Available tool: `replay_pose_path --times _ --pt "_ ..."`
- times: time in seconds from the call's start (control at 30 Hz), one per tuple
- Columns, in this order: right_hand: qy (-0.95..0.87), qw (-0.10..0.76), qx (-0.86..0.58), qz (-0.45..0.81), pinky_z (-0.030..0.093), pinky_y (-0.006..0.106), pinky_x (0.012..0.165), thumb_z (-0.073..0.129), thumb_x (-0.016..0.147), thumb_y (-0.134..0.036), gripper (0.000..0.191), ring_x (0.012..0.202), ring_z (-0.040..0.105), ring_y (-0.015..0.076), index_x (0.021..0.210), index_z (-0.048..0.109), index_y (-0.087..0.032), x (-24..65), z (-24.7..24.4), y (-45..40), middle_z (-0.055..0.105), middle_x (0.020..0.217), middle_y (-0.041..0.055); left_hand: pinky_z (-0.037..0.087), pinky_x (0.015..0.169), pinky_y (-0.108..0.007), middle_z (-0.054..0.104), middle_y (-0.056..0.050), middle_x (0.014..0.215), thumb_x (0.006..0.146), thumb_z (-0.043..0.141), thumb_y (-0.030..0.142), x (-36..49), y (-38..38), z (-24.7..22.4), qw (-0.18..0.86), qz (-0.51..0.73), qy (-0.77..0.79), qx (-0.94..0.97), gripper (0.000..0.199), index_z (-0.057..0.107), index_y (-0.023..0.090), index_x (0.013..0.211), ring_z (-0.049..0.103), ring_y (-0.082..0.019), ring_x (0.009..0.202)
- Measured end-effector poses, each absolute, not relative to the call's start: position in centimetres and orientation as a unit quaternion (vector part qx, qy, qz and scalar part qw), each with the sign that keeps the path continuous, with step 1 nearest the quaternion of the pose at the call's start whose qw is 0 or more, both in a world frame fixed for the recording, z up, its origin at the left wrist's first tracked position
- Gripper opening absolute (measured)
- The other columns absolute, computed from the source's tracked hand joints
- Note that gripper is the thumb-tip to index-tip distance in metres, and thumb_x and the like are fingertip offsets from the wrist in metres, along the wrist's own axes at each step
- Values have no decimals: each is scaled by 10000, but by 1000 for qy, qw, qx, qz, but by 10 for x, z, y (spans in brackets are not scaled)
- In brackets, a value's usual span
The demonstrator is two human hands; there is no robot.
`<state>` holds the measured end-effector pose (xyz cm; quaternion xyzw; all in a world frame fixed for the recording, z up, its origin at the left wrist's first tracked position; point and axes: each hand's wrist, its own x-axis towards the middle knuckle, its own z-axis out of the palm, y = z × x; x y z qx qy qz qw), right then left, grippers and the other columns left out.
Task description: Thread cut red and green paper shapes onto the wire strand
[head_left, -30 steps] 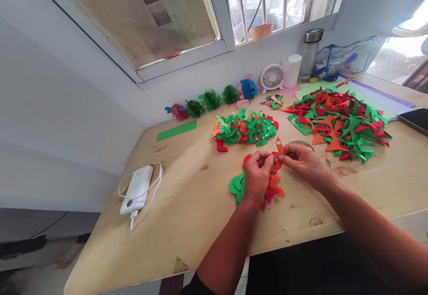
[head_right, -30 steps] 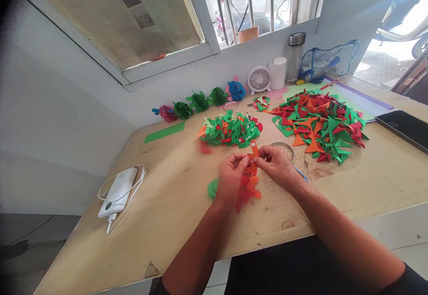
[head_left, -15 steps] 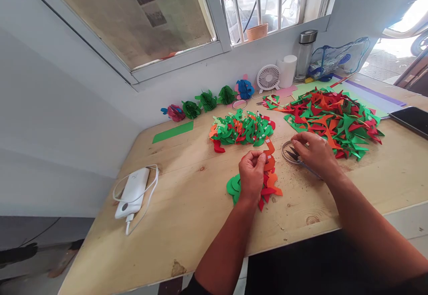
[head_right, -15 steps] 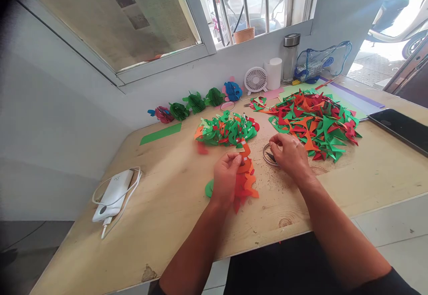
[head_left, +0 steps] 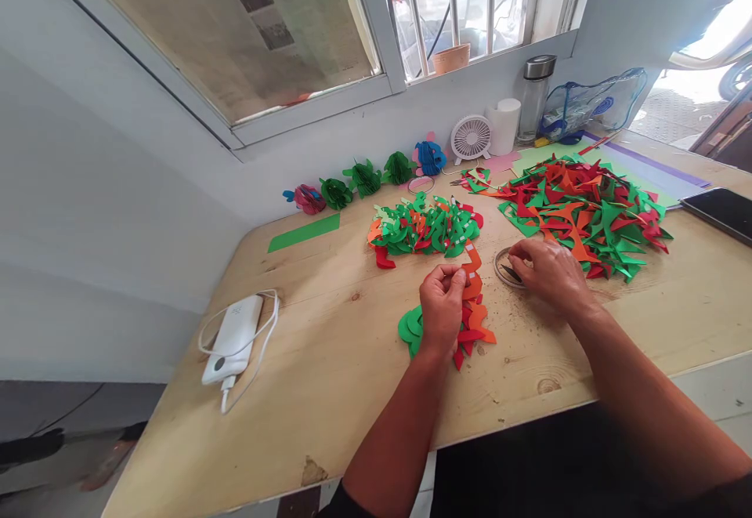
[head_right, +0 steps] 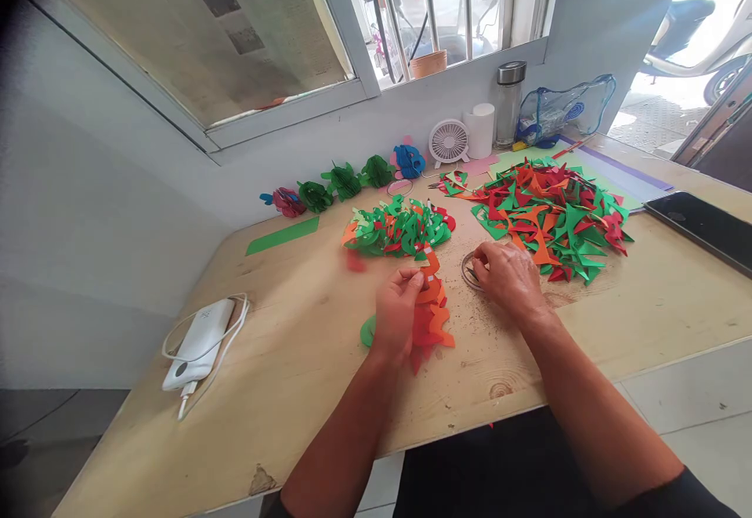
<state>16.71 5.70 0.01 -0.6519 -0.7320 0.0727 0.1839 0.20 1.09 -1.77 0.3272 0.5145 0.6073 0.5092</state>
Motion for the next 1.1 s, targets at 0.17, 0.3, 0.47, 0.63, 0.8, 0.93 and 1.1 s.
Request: replay_pose_path --times 0.17,0.3,0.47,0.63,0.8,0.93,1.1 --pt "-734 164 -656 70 352 311 621 496 809 -309 184 837 611 226 840 658 -228 169 -2 59 715 863 31 505 592 -242 622 -10 687 714 660 344 2 10 -15 502 607 523 327 220 611 143 791 593 -104 592" --pt "-739 168 -650 65 344 313 607 497 799 -304 186 794 618 224 841 662 -229 171 -5 60 718 850 37 501 604 -240 616 -2 669 716 655 324 2 10 -13 498 606 528 326 193 614 146 778 587 -99 592" --pt "-744 171 -643 60 333 314 594 496 785 -290 192 766 619 227 839 670 -231 172 -6 60 721 834 46 491 596 -230 612 -2 660 710 658 323 3 10 -11 497 604 531 327 194 613 144 769 586 -101 602" --pt "-746 140 -648 64 342 320 622 497 784 -287 199 812 626 238 870 668 -231 171 -6 61 723 845 47 487 580 -223 615 -10 661 713 655 324 3 10 -10 495 604 531 328 201 609 137 769 574 -98 594" --pt "-744 134 -650 75 338 320 622 492 787 -283 203 833 628 239 889 661 -234 171 -8 62 724 872 40 490 566 -219 617 -15 674 714 657 337 2 10 -11 496 602 535 326 223 614 133 794 576 -97 591" --pt "-731 182 -648 110 339 304 600 497 787 -289 191 752 628 209 876 658 -239 171 -10 61 717 830 19 476 519 -202 610 -17 684 708 660 362 2 9 -9 496 596 543 321 248 619 137 804 573 -103 599" --pt "-704 257 -638 175 382 291 590 527 773 -307 184 674 606 181 869 659 -223 173 -10 62 679 727 16 474 547 -202 608 -12 675 712 656 336 2 10 -9 482 600 547 330 213 623 139 787 566 -100 606"
